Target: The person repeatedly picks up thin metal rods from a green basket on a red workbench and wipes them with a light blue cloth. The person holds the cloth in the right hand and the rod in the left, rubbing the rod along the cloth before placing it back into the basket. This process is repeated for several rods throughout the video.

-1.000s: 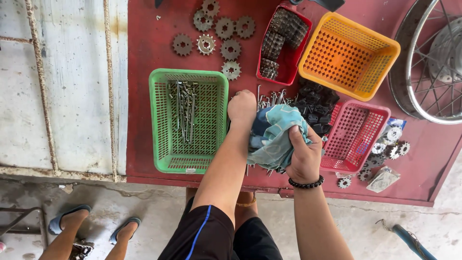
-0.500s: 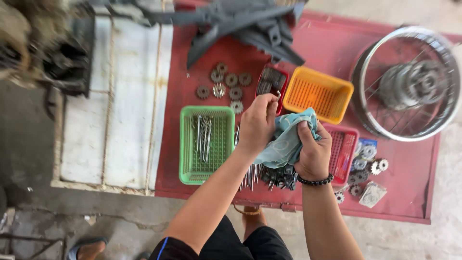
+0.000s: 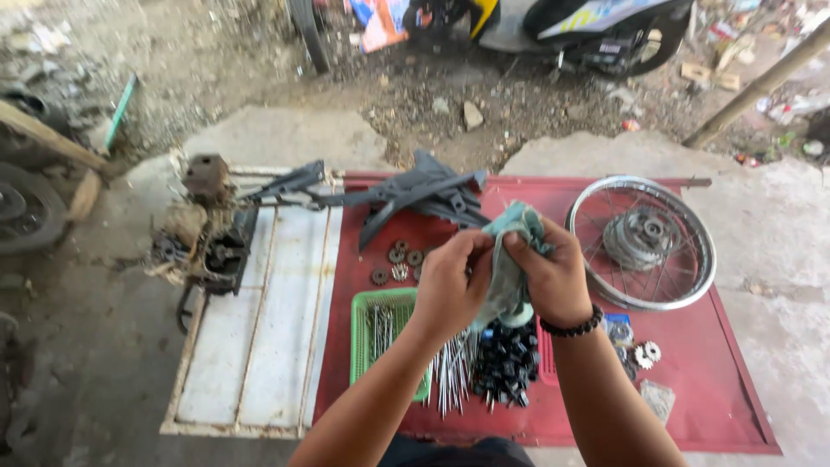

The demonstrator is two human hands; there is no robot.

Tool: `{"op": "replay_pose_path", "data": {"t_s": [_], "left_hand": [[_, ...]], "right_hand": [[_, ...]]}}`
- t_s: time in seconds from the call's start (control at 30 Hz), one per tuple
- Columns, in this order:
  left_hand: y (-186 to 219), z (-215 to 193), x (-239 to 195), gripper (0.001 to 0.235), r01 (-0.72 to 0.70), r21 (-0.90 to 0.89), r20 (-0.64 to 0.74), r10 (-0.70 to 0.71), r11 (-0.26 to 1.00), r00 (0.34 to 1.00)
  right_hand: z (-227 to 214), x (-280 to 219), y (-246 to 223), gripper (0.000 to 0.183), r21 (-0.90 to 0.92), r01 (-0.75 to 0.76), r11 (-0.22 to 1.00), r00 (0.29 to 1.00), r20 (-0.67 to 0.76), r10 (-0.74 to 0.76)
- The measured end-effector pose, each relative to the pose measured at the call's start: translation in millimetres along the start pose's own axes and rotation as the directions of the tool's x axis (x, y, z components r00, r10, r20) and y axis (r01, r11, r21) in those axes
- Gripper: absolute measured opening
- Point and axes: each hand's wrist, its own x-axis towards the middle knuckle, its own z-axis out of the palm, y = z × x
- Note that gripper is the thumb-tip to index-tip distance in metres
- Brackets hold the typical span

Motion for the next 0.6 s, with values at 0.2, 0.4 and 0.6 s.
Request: {"op": "replay_pose_path", "data": {"t_s": [0.2, 0.4, 0.6], "left_hand": [[10.8, -26.5, -25.0, 0.010, 0.238, -0.063, 0.214, -0.220, 0.969, 0.952], [-3.5, -49.1, -54.2, 0.017, 0.578, -0.065, 0.310, -0.534, 0.813, 0.786], [-15.5, -59.8, -69.4, 0.014, 0.575, -0.131, 0.202, -0.546, 0.807, 0.813]], "right_hand": [[-5.7, -16.6, 3.6, 0.019, -0.006, 0.001, 1.000, 0.997, -0.074, -0.002], [-37.3, -11.1, 32.2, 0.016, 0.204, -0.061, 0.977, 0.993, -0.089, 0.080], [-32.8, -18.2, 33.9, 0.012, 0.290, -0.062, 0.955, 0.996, -0.048, 0.079]]}}
